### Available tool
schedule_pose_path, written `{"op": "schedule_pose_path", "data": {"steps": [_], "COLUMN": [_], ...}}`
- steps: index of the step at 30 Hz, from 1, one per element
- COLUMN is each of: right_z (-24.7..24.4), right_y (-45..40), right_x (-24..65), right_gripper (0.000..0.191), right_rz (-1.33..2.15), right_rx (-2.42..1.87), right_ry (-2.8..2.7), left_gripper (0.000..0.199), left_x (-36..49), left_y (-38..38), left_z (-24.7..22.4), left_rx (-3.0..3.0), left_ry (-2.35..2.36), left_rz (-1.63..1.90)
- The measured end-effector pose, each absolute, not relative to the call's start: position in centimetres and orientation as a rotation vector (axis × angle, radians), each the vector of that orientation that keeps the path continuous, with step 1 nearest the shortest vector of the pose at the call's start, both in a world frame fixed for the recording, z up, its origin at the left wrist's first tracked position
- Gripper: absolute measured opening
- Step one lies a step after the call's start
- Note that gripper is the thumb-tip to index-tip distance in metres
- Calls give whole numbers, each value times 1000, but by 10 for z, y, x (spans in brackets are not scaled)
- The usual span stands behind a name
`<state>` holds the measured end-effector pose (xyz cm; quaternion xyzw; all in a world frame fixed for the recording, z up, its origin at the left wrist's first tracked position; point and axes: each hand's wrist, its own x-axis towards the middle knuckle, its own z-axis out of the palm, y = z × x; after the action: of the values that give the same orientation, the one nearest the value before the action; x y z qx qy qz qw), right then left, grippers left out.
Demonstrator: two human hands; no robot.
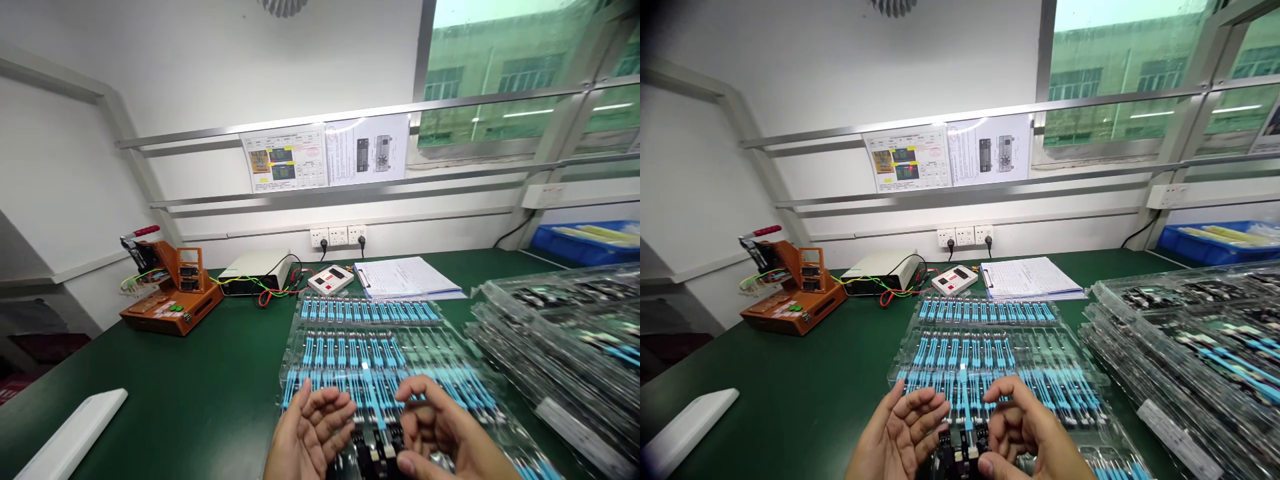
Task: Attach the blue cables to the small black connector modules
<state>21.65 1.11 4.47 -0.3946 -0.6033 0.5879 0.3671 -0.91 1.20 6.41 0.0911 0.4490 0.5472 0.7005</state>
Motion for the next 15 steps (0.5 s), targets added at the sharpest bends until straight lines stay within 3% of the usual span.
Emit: {"op": "schedule_pose_path", "data": {"steps": [10,15], "right_z": [40,41], "right_y": [13,14], "right_x": [217,218], "right_gripper": [44,44], "right_rz": [1496,1475], "right_rx": [-1007,-1018], "right_ry": [-1587,-1591], "left_gripper": [30,15], "left_x": [-7,-9], "left_y": [16,13], "left_z": [69,55], "left_rx": [86,219], "left_ry": [1061,938], "left_rz": [1257,1143]}}
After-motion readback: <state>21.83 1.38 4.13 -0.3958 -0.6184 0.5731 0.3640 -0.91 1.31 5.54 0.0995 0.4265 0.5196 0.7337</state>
